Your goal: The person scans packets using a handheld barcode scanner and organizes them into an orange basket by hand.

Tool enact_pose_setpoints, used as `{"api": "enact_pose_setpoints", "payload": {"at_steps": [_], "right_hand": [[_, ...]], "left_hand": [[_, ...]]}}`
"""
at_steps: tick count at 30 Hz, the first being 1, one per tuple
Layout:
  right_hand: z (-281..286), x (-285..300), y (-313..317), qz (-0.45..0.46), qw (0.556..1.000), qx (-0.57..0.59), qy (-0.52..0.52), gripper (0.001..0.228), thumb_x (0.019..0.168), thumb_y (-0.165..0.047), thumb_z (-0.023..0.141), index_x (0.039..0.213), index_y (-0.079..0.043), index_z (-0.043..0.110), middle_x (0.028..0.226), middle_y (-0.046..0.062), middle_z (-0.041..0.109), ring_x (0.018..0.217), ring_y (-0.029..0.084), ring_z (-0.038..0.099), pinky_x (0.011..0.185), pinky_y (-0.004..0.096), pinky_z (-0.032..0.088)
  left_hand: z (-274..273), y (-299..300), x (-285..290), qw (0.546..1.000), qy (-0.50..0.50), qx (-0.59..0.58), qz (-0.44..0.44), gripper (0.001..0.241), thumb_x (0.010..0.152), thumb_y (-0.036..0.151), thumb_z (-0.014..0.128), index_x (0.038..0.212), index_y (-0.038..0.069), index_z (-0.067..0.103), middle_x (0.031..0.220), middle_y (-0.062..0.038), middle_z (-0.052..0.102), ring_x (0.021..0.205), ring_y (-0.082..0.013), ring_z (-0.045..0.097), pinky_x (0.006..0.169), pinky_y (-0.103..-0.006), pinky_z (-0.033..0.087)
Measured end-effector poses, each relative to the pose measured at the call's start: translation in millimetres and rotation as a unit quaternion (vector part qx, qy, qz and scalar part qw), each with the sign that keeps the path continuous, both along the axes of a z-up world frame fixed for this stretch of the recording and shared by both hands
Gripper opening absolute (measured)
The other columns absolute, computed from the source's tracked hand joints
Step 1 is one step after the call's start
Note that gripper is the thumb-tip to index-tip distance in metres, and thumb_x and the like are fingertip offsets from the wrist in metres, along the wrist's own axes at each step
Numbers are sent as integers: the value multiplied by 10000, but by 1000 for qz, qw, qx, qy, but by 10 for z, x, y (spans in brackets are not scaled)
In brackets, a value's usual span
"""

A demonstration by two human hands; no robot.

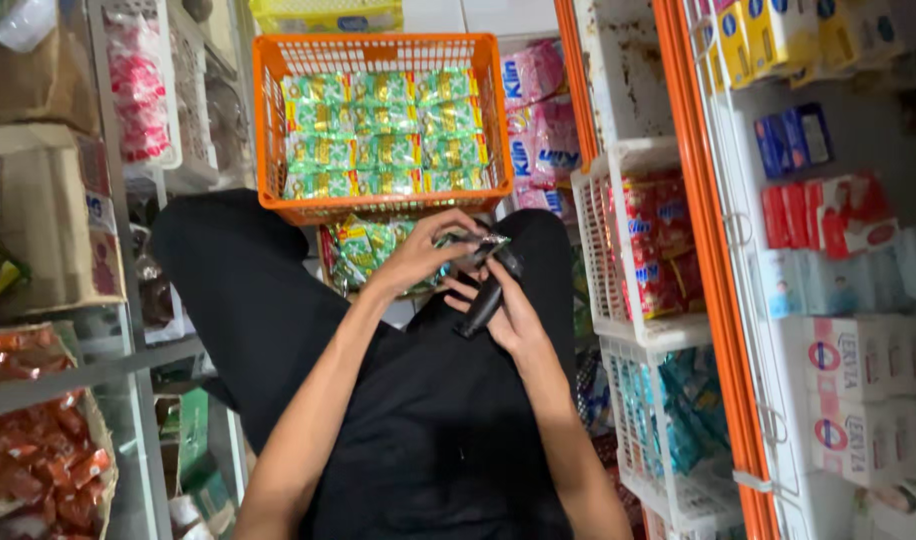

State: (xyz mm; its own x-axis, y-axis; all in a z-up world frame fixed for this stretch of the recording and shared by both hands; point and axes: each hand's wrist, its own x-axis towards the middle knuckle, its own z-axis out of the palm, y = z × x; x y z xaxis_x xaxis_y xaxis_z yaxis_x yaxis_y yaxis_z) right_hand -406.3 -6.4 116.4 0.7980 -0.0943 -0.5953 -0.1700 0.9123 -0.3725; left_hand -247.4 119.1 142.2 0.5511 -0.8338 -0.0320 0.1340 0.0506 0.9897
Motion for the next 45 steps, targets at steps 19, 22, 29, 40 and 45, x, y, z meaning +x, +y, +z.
{"api": "enact_pose_setpoints", "payload": {"at_steps": [19,22,29,40,45], "right_hand": [[590,16,222,-152,917,-367,-18,274,841,62,787,940,-102,593,937,-16,601,857,151,662,779,330,607],[673,182,216,-136,918,-373,4,224,856,38,805,936,-81,634,892,4,602,778,158,636,704,320,584],[826,657,-206,24,856,-517,0,272,814,6,840,879,-60,585,855,55,689,706,152,683,633,296,569],[-199,2472,-710,186,838,-512,37,168,844,-66,772,969,-17,670,829,31,709,737,160,736,616,273,559],[-604,2817,-840,255,787,-555,85,163,887,-76,783,1021,-3,727,855,66,689,763,186,633,595,289,498]], "left_hand": [[327,437,-158,998,51,-7,-33,667,897,359,759,1434,29,540,1441,-128,585,1369,-221,509,1115,-366,413],[210,455,-34,991,80,109,4,664,850,310,812,1400,26,571,1382,-107,631,1286,-258,594,1032,-430,506],[235,584,487,998,-65,25,-5,600,892,306,829,1416,75,651,1427,-120,667,1406,-268,564,1218,-411,399],[-437,273,2163,955,-172,236,50,758,719,216,921,1393,124,585,1509,-155,488,1405,-326,452,1192,-448,351],[-971,8,2515,900,-254,351,32,802,760,231,878,1464,109,515,1547,-203,389,1442,-377,347,1190,-513,282]]}}
